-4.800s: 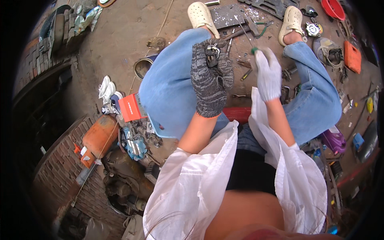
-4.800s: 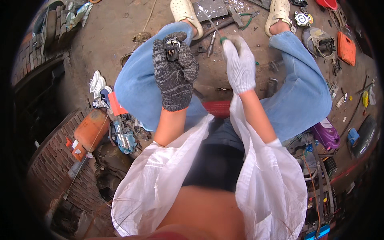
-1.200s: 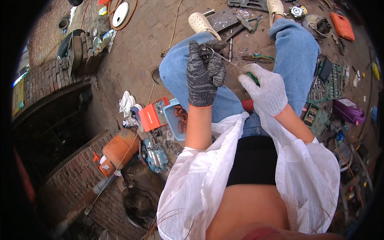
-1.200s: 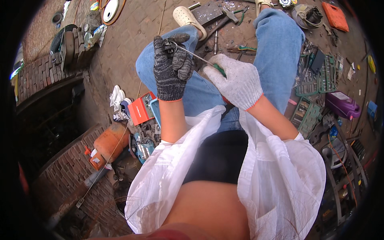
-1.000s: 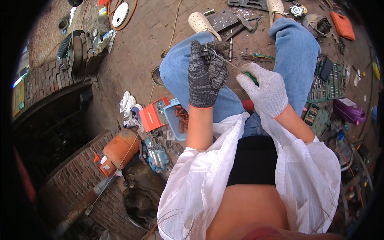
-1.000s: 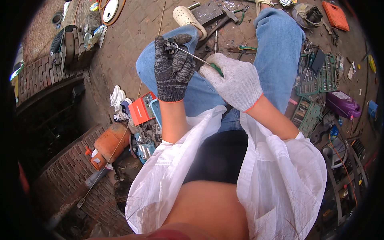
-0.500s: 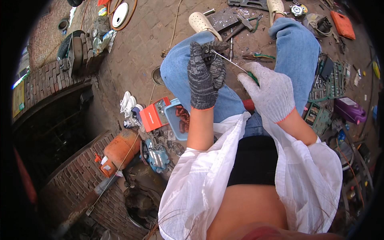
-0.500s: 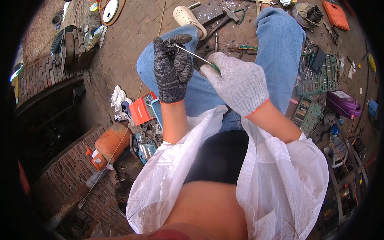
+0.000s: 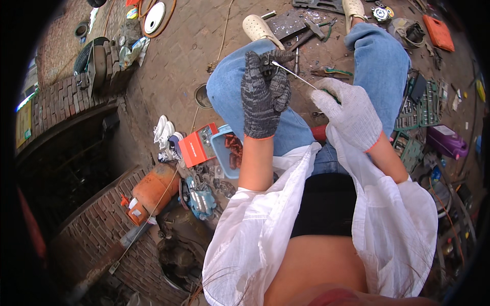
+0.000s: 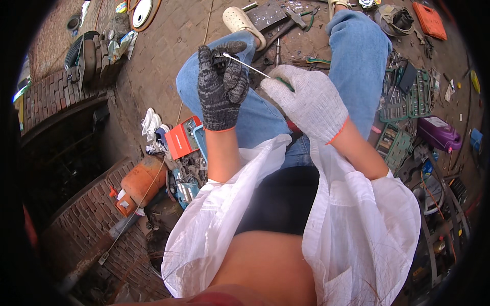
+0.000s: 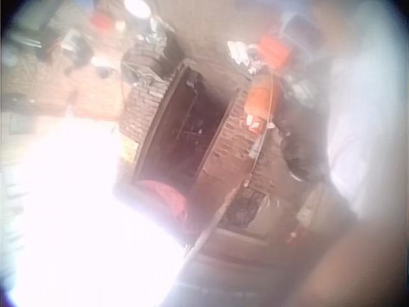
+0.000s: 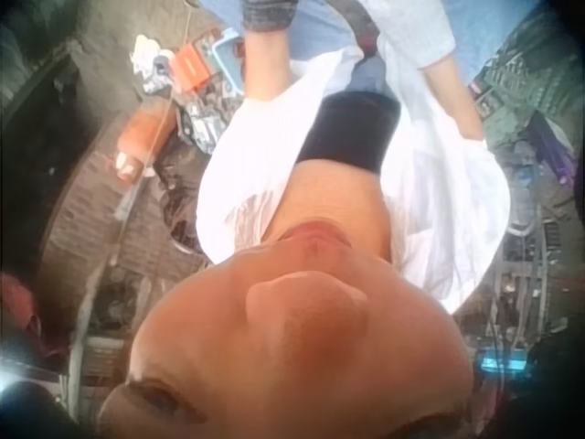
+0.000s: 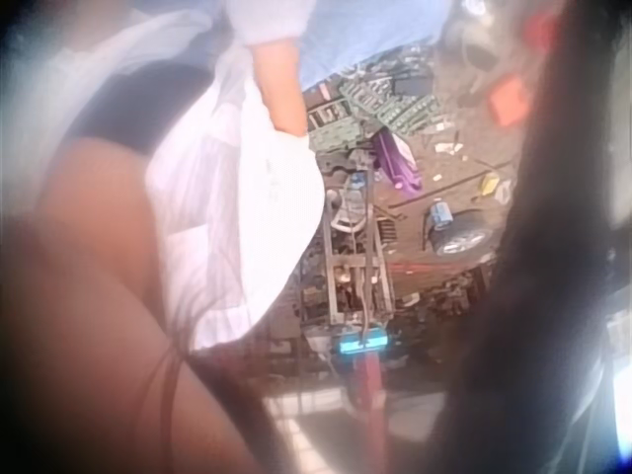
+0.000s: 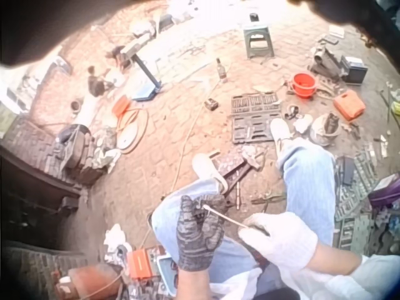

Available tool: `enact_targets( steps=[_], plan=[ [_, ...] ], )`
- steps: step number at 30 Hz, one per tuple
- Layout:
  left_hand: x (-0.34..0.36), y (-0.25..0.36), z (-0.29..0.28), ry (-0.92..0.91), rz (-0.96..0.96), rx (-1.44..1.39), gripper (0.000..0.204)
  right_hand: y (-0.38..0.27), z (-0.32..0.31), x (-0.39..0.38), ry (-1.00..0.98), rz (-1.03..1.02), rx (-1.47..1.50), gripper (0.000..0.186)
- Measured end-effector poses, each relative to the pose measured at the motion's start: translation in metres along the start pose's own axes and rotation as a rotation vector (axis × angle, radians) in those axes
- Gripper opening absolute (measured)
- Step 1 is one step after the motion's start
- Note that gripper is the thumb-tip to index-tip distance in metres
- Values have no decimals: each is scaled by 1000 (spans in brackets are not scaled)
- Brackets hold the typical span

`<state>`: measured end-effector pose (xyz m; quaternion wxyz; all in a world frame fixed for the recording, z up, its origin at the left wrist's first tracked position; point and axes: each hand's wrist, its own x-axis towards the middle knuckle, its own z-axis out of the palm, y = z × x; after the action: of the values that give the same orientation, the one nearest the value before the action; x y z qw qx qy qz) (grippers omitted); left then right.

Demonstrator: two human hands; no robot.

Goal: The person sits on the floor and uses a hammer, screwdriver, and pliers to work on a small mechanical part. They repeatedly strike the part with a hammer, adjust it with a screwdriver, and grip it with pliers.

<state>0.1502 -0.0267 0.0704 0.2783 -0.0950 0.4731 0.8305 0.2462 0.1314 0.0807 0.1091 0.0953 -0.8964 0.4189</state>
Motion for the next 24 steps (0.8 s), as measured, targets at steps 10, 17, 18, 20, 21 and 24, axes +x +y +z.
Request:
enact_targets(
  steps=[10, 17, 18, 20, 21, 24],
  plan=[
    [8, -10, 1, 170, 22, -6, 55, 6, 15, 5, 14, -46, 106, 19],
    [23, -39, -37, 276, 537, 773, 42, 10, 30, 2, -49, 140, 366, 20],
    [20, -45, -44, 309, 535, 923, 40, 0, 24, 7, -175, 457, 651, 21],
    [14, -50, -37, 346, 655, 1240, 53, -5, 28, 5, -176, 649, 785, 22],
    [11, -53, -33, 381, 717, 1391, 63, -3, 39, -1, -56, 515, 637, 23],
    [20, -56, -45, 355, 571, 986, 64, -5, 50, 1, 104, 357, 390, 24]
  ],
)
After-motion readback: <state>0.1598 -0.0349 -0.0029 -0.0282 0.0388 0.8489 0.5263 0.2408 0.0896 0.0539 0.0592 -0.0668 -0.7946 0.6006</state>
